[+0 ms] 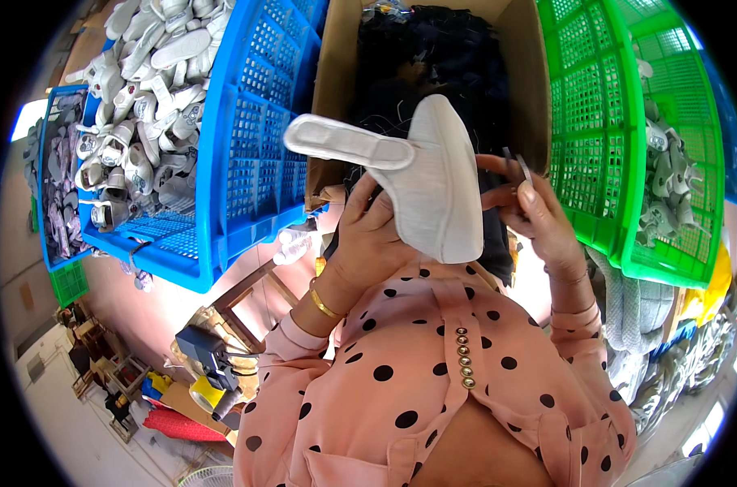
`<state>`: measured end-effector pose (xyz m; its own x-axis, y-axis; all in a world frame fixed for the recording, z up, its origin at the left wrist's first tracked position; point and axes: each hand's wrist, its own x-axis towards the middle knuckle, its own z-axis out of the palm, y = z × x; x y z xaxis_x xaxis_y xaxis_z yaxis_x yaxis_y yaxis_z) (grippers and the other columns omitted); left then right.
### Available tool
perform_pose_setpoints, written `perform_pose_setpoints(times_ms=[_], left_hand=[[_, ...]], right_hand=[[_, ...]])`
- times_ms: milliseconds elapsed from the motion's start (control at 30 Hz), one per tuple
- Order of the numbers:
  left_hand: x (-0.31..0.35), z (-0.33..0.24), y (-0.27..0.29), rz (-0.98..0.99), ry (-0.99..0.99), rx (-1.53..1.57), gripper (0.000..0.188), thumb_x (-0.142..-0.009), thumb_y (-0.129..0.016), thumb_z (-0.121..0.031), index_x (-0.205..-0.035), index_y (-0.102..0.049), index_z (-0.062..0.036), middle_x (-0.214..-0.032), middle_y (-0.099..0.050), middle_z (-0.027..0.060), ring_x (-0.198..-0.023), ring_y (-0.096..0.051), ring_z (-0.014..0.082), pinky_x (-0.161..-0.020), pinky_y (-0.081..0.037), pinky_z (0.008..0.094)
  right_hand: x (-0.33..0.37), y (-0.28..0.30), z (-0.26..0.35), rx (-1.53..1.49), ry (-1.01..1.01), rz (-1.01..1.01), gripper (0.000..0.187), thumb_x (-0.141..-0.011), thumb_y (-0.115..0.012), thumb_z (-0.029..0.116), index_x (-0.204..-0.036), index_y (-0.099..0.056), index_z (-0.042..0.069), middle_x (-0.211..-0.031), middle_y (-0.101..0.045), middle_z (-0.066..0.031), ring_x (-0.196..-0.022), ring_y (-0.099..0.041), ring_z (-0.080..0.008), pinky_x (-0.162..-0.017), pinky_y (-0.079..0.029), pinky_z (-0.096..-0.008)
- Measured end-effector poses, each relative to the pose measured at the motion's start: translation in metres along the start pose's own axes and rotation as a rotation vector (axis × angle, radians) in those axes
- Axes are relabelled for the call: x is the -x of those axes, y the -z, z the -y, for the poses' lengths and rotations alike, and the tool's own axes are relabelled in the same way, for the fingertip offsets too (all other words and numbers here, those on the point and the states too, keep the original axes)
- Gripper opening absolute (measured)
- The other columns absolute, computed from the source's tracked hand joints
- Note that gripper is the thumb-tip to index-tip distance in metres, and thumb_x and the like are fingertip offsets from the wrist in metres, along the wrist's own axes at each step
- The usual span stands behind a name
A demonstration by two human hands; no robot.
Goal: The person uses scissors to trim loose threads and excess fabric from the edges of white baby slippers. They handle the slippers one at a time, picking them from a blue crate, performing the trimming, and placing the finished items into a green crate.
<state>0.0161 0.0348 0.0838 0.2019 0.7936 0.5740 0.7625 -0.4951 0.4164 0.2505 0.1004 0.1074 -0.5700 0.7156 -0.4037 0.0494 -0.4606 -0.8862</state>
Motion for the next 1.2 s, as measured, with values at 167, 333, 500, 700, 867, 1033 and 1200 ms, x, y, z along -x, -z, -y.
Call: perform_pose_setpoints(times_ms=[167,333,500,700,867,1033,1200], left_hand=[[0.026,0.008,-0.015,0.163,-0.203,-0.178,0.019,-0.073,-0.065,-0.02,-0.091,-0.072,-0.0194,-0.099,-0.066,-0.0076,-0.121,-0.053,0.0174,-0.114,-0.035,0.0421],[0.027,0.01,-0.017,0.182,-0.249,-0.245,0.017,-0.075,-0.064,-0.018,-0.09,-0.072,-0.0187,-0.099,-0.066,-0.0084,-0.122,-0.05,0.0153,-0.114,-0.034,0.0374],[0.034,0.018,-0.015,0.29,-0.333,-0.33,0.02,-0.078,-0.064,-0.017,-0.097,-0.071,-0.0181,-0.104,-0.066,-0.006,-0.123,-0.05,0.0167,-0.11,-0.035,0.0342],[0.024,0.016,0.038,0.325,-0.308,-0.299,0.024,-0.084,-0.066,-0.015,-0.108,-0.071,-0.0147,-0.125,-0.064,0.0004,-0.12,-0.055,0.0234,-0.105,-0.04,0.0428],[0.019,0.06,0.142,0.036,-0.023,-0.637,0.018,-0.081,-0.065,-0.01,-0.097,-0.073,-0.01,-0.112,-0.069,0.0058,-0.114,-0.058,0.0291,-0.096,-0.044,0.0425],[-0.005,0.156,0.216,-0.098,0.644,-0.395,0.02,-0.086,-0.061,-0.009,-0.103,-0.072,-0.0051,-0.103,-0.07,0.015,-0.097,-0.066,0.0293,-0.084,-0.05,0.0374],[0.039,0.32,0.203,0.717,0.795,-0.259,0.036,-0.082,-0.066,-0.024,-0.113,-0.068,-0.0053,-0.107,-0.069,0.0171,-0.096,-0.067,0.0304,-0.085,-0.052,0.039]], right_hand=[[-0.001,-0.027,-0.011,0.012,0.07,-0.087,0.091,-0.082,-0.073,0.046,-0.142,-0.033,-0.01,-0.127,-0.054,-0.0196,-0.116,-0.053,-0.0197,-0.096,-0.044,-0.03],[-0.007,-0.029,-0.014,0.093,0.01,-0.061,0.101,-0.075,-0.079,0.037,-0.145,-0.025,-0.012,-0.135,-0.048,-0.0233,-0.124,-0.05,-0.0249,-0.104,-0.04,-0.0332],[-0.015,-0.022,-0.025,0.281,0.156,-0.124,0.093,-0.074,-0.077,0.026,-0.145,-0.028,-0.009,-0.135,-0.05,-0.0211,-0.123,-0.05,-0.0232,-0.102,-0.042,-0.0327],[-0.007,0.033,-0.018,0.186,0.019,-0.518,0.053,-0.08,-0.067,0.026,-0.124,-0.056,-0.001,-0.107,-0.064,-0.0083,-0.097,-0.059,-0.015,-0.083,-0.048,-0.0278],[0.041,0.14,0.058,-0.454,0.742,-0.544,0.062,-0.097,-0.039,0.045,-0.132,-0.047,-0.006,-0.108,-0.066,-0.0163,-0.048,-0.04,-0.0079,-0.043,-0.036,-0.0206],[0.003,0.108,0.022,-0.35,0.6,-0.683,0.052,-0.1,-0.037,0.041,-0.122,-0.06,0.0,-0.072,-0.063,0.0008,-0.04,-0.024,-0.0038,-0.036,-0.016,-0.0213],[-0.056,0.008,-0.042,-0.254,0.237,-0.577,0.035,-0.102,-0.045,0.036,-0.107,-0.062,0.005,-0.062,-0.048,0.0022,-0.042,-0.028,-0.0024,-0.04,-0.017,-0.021]])
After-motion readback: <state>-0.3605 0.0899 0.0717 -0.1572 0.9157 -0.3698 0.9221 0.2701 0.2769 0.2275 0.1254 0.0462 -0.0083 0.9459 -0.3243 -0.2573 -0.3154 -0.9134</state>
